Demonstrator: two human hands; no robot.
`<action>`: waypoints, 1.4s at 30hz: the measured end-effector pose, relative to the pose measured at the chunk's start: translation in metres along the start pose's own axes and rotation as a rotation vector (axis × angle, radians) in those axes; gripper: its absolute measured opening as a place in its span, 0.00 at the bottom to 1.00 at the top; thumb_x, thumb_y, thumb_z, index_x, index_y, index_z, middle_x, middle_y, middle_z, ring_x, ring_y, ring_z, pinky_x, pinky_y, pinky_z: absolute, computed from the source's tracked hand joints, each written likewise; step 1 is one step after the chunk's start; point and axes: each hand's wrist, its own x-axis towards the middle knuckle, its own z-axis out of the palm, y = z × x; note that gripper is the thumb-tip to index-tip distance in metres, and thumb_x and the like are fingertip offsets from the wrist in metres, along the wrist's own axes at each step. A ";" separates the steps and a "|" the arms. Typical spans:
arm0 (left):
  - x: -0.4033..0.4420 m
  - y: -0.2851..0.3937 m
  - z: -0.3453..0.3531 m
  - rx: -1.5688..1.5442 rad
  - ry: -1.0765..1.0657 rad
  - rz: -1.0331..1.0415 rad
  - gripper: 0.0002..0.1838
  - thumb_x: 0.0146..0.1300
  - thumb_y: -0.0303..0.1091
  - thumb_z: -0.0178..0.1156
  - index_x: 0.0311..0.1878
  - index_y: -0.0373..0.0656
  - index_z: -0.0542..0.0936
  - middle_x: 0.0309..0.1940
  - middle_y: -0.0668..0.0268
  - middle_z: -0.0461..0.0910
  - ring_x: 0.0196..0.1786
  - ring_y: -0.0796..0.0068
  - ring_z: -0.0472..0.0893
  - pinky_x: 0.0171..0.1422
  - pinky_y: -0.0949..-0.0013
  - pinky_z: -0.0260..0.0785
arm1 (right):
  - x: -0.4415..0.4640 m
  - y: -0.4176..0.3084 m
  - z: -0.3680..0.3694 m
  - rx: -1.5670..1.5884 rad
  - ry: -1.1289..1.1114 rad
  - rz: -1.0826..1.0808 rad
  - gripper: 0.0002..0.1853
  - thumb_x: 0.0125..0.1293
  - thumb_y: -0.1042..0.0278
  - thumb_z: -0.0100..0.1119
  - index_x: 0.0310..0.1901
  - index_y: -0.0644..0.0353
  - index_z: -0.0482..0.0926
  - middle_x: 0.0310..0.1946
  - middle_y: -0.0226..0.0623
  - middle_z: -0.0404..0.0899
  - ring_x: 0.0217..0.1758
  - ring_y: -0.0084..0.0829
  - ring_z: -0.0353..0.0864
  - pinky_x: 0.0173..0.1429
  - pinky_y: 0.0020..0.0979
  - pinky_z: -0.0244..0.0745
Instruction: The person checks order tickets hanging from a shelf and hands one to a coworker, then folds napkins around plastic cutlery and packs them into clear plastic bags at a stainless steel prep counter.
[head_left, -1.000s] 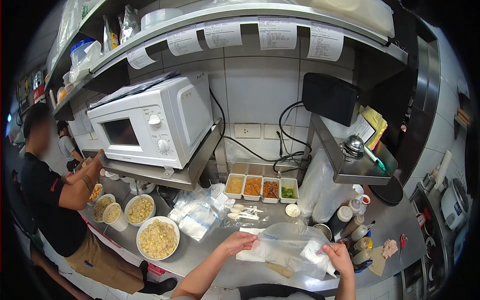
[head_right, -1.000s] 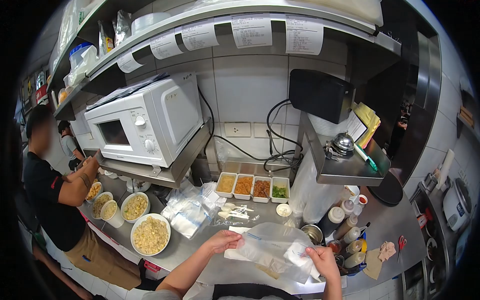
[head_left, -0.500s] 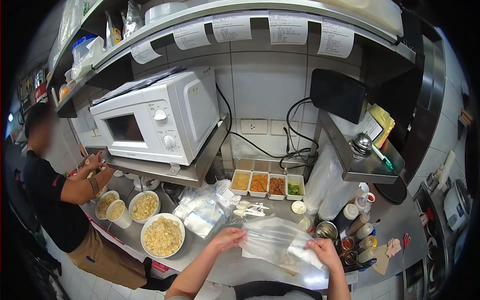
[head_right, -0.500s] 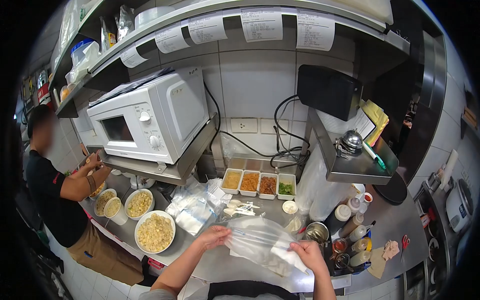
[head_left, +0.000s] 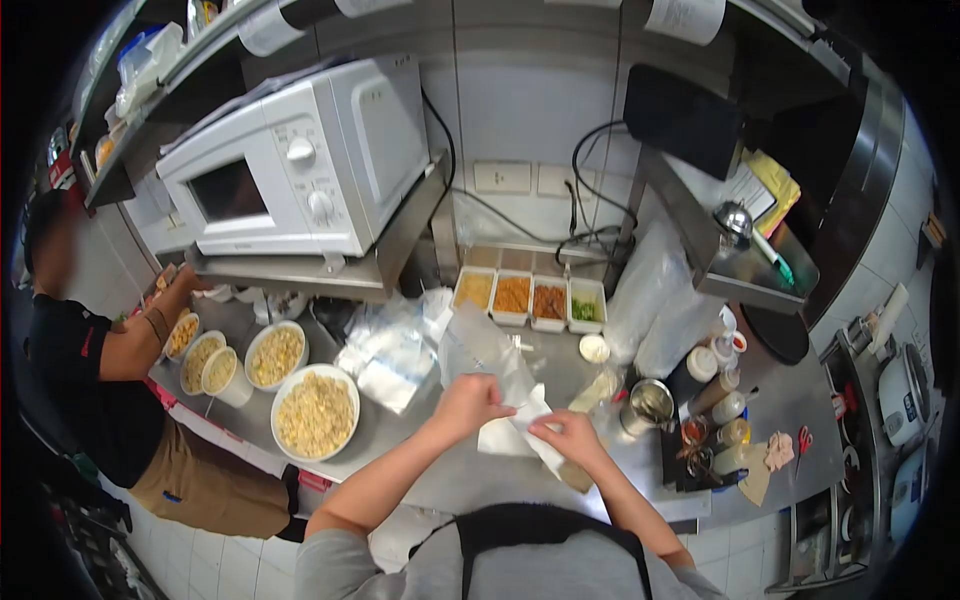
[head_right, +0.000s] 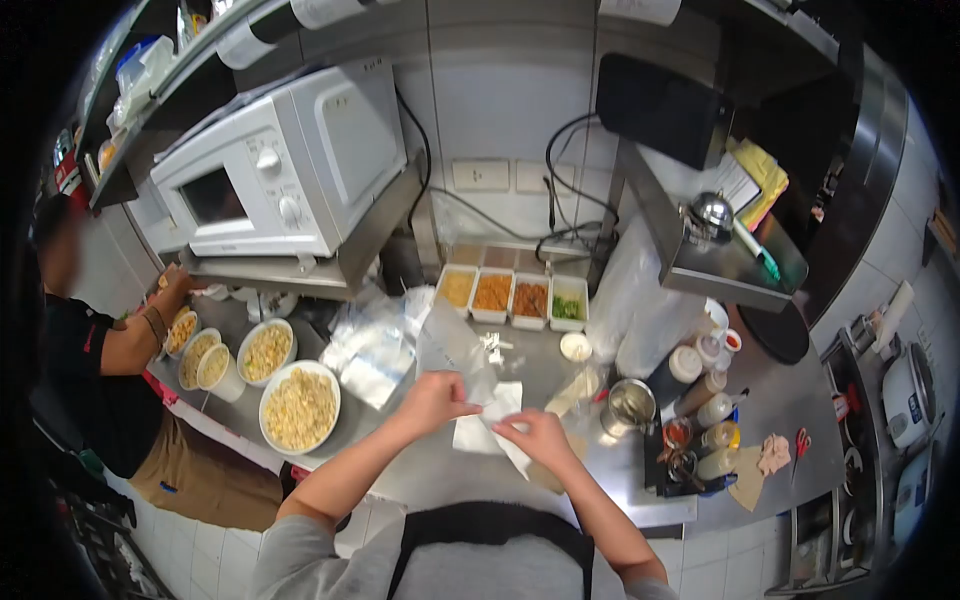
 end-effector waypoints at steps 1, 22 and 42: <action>-0.002 -0.011 0.025 0.018 -0.020 -0.005 0.18 0.40 0.40 0.75 0.20 0.39 0.76 0.17 0.62 0.76 0.22 0.67 0.76 0.29 0.65 0.68 | 0.002 0.002 0.009 0.010 0.008 0.027 0.18 0.55 0.52 0.67 0.34 0.62 0.84 0.29 0.43 0.83 0.34 0.34 0.83 0.39 0.31 0.74; -0.015 -0.024 0.042 0.025 0.045 0.108 0.08 0.49 0.27 0.65 0.31 0.40 0.75 0.40 0.60 0.73 0.30 0.62 0.78 0.34 0.62 0.72 | -0.004 0.054 -0.009 0.251 0.209 0.226 0.10 0.51 0.72 0.70 0.35 0.62 0.82 0.30 0.34 0.82 0.31 0.22 0.78 0.37 0.26 0.73; -0.011 -0.023 0.056 0.667 -0.003 0.024 0.10 0.54 0.27 0.54 0.40 0.41 0.80 0.58 0.50 0.65 0.37 0.54 0.82 0.39 0.59 0.76 | 0.016 0.010 0.039 -0.032 -0.110 0.055 0.18 0.50 0.72 0.62 0.46 0.58 0.81 0.43 0.41 0.80 0.46 0.41 0.79 0.52 0.34 0.72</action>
